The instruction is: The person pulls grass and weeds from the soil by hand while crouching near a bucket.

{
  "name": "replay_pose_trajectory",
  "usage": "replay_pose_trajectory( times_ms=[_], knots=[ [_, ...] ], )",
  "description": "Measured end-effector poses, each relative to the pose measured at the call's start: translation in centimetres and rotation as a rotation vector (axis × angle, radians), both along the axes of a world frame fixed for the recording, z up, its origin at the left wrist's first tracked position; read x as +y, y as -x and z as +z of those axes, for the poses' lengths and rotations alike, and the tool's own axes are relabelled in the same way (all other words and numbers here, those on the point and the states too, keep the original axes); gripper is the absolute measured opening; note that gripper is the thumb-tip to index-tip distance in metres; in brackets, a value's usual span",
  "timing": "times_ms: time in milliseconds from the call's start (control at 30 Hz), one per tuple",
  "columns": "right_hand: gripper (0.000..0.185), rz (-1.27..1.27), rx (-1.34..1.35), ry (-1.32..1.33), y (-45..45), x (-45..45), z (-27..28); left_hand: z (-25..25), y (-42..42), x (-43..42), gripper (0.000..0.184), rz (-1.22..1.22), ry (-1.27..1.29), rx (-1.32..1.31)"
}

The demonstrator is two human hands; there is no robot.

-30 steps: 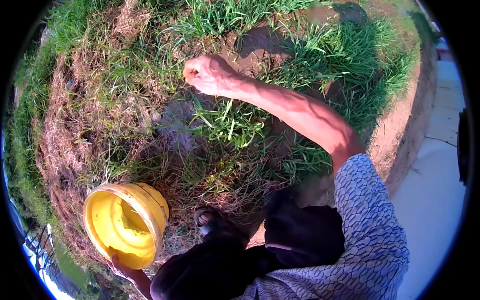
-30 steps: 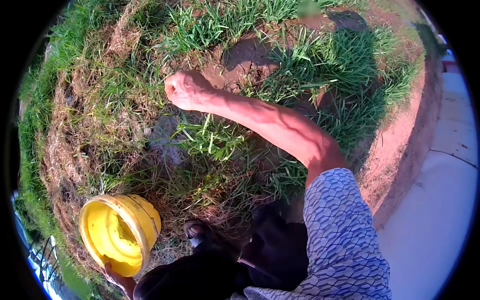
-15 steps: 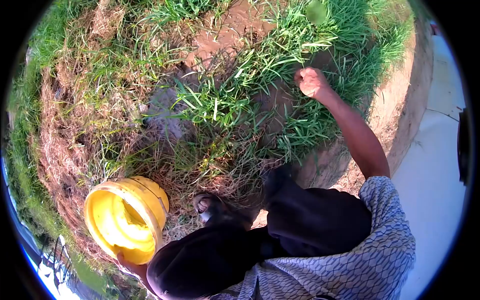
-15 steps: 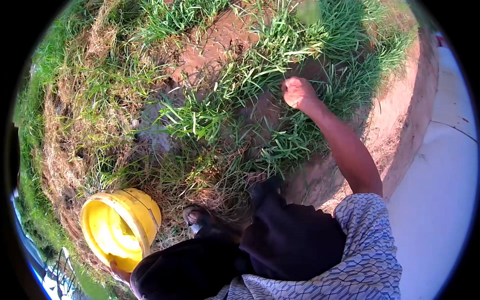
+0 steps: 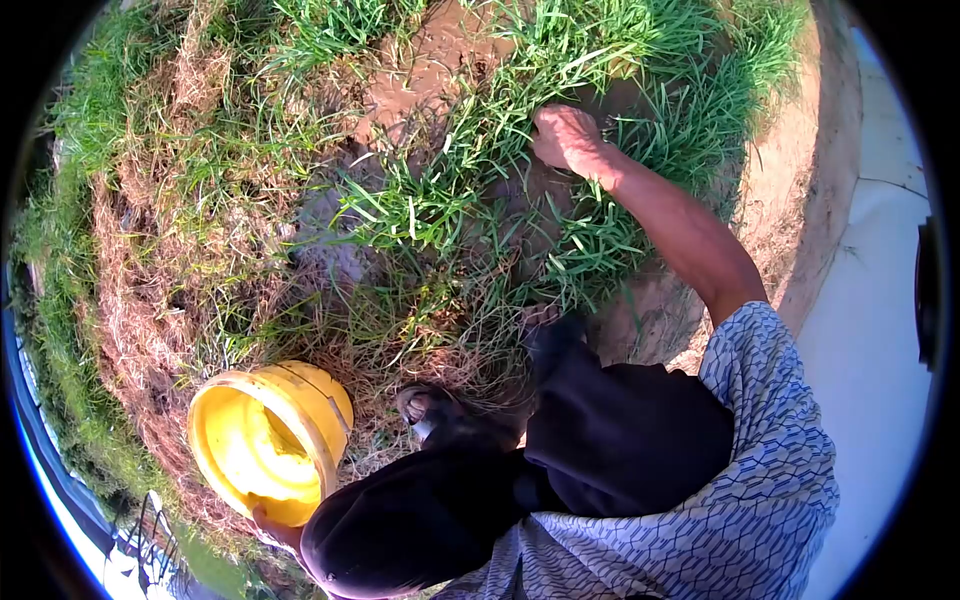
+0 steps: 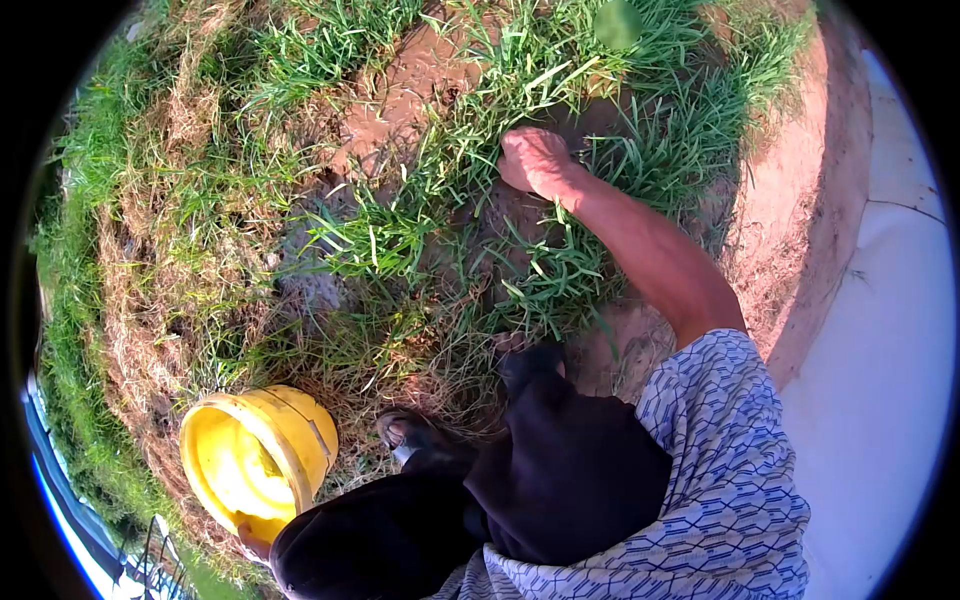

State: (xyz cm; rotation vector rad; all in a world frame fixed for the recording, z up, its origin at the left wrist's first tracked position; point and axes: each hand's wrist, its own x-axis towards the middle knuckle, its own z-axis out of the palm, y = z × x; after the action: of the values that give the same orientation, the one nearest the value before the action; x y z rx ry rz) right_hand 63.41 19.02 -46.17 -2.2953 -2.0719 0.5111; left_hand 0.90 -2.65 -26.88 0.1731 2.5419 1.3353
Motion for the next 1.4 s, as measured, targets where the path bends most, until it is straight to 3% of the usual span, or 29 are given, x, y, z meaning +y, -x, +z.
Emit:
replay_pose_trajectory(
  times_ms=[67,100,133,233,267,367,400,500,533,600,733,800,900,933,1033,1100,1133,1233,1400],
  knots=[
    [0.013,-0.002,0.081,-0.28,-1.6,-0.2,-4.2,-0.1,0.4,0.0,0.041,-0.039,0.007,0.038],
    [0.013,0.001,0.12,-0.421,-1.3,0.0,-3.6,-0.2,0.3,-0.1,0.041,-0.055,0.01,0.056],
    [0.019,0.027,-0.12,0.064,-0.7,0.9,-2.0,-0.1,0.4,-0.1,0.044,-0.057,0.027,0.063],
    [0.022,0.016,0.154,-0.061,-1.1,1.2,-1.5,-0.2,0.3,-0.2,0.047,-0.065,0.054,0.063],
    [0.02,0.028,-0.134,0.091,-0.2,1.4,-1.5,-0.1,0.4,-0.2,0.044,-0.068,0.046,0.052],
    [0.023,-0.024,0.035,0.238,-0.6,2.0,-0.4,0.3,-0.3,0.0,0.042,-0.079,0.018,0.051],
    [0.025,-0.064,0.234,0.159,-1.0,0.9,0.2,0.4,-0.6,0.1,0.043,-0.083,0.007,0.056],
    [0.027,-0.009,0.264,0.108,-2.4,-0.2,-0.3,-0.2,0.5,-0.1,0.044,-0.064,-0.009,0.021],
    [0.028,-0.025,0.216,0.228,-2.6,-0.2,0.3,-0.2,0.4,0.0,0.044,-0.054,-0.013,0.022],
    [0.029,-0.112,0.307,0.009,-1.9,-0.6,-0.2,-0.1,-0.2,0.3,0.043,-0.033,-0.023,0.027],
    [0.035,-0.165,0.596,-0.13,-1.3,-1.1,-1.0,0.1,0.0,0.1,0.042,-0.061,0.036,0.075],
    [0.035,-0.194,0.568,-0.162,-0.6,-0.9,-2.0,0.3,-0.4,0.1,0.042,-0.049,0.036,0.059],
    [0.033,-0.118,0.375,-0.43,0.4,-0.5,-2.8,0.4,-0.9,0.3,0.042,-0.047,0.021,0.031],
    [0.034,-0.212,0.414,-0.28,0.6,-0.7,-1.9,0.4,-0.7,0.3,0.042,-0.047,0.034,0.041],
    [0.034,-0.091,0.41,-0.463,0.6,-0.7,-3.6,0.3,-0.5,0.3,0.043,-0.037,0.041,0.058],
    [0.033,-0.124,0.489,-0.414,0.6,-1.0,-4.5,0.3,-1.0,0.6,0.042,-0.027,0.016,0.05],
    [0.032,-0.141,0.528,-0.391,0.6,-1.1,-4.8,0.1,-0.2,0.2,0.053,-0.107,0.073,0.061],
    [0.029,0.14,0.173,-0.538,0.0,-0.5,-4.9,0.4,-0.8,0.4,0.042,-0.051,0.019,0.048],
    [0.023,0.113,0.071,-0.383,0.4,-0.3,-3.5,-0.2,0.6,-0.2,0.045,-0.077,0.076,0.07]
  ],
)
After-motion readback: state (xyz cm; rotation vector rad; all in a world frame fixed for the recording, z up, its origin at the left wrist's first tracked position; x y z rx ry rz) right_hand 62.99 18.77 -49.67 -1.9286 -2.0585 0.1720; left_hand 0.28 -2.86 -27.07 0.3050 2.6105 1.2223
